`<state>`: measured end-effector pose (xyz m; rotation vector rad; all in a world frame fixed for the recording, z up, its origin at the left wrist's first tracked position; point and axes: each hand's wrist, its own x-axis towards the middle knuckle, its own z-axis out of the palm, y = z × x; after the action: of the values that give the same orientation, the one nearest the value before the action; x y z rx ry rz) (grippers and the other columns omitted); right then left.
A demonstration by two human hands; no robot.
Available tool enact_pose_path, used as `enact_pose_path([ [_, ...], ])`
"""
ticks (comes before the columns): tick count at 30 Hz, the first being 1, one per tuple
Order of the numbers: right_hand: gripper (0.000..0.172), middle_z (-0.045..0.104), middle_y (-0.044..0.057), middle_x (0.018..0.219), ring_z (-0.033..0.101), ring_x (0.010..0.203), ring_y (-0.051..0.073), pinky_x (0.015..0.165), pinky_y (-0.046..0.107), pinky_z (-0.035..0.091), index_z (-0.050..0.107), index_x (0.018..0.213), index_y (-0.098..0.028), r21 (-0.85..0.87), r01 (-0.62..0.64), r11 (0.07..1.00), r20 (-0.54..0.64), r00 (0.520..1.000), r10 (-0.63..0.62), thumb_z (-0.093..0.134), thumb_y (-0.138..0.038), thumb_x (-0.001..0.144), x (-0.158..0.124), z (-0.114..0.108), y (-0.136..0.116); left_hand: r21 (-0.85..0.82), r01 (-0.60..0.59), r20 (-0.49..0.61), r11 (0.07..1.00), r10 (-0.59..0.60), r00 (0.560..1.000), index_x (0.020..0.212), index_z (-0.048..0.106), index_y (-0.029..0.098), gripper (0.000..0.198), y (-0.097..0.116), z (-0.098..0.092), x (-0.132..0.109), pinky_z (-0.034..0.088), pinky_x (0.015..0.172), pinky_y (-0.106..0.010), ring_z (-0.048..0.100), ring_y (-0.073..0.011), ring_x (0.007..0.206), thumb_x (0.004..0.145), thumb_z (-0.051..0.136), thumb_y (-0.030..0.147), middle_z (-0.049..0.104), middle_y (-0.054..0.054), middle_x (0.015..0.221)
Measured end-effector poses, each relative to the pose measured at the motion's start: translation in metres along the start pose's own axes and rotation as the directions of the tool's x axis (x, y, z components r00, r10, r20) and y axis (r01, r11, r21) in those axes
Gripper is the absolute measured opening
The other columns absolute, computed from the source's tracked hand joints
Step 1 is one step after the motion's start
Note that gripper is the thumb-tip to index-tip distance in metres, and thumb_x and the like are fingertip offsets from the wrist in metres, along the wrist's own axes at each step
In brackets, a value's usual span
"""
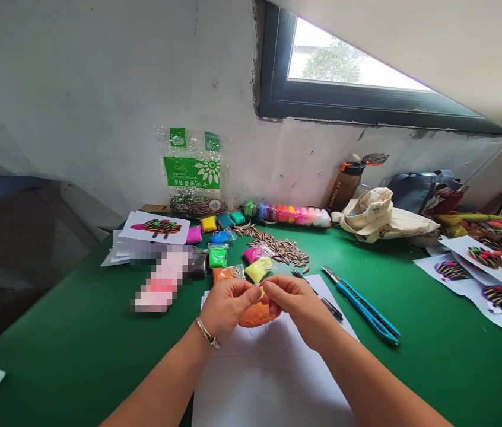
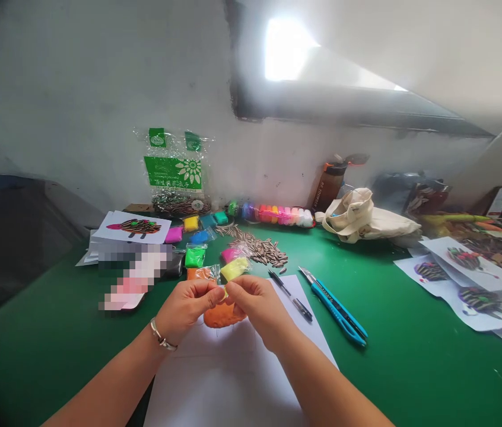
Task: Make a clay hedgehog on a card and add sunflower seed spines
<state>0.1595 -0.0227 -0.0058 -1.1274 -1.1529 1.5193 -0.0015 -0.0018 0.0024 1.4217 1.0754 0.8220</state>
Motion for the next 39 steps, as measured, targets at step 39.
enact_pose_path([
  [39, 0.025, 0.054, -0.003, 0.062, 0.042, 0.053, 0.008, 0.053, 0.023, 0.031, 0.067, 0.076, -0.016, 0.008, -0.034, 0.999, 0.002, 0.999, 0.034, 0.069, -0.041, 0.073, -0.0002, -0.0039, -0.0038, -0.062, 0.069, 0.046, 0.996, -0.066, 0.997, 0.065, 0.068, 0.013, 0.035, -0.0052, -0.0039, 0.0024, 0.034, 0.054, -0.023, 0.044, -0.0111, 0.056, 0.064, 0.074, 0.048, 0.054, 0.002, 0.057],
])
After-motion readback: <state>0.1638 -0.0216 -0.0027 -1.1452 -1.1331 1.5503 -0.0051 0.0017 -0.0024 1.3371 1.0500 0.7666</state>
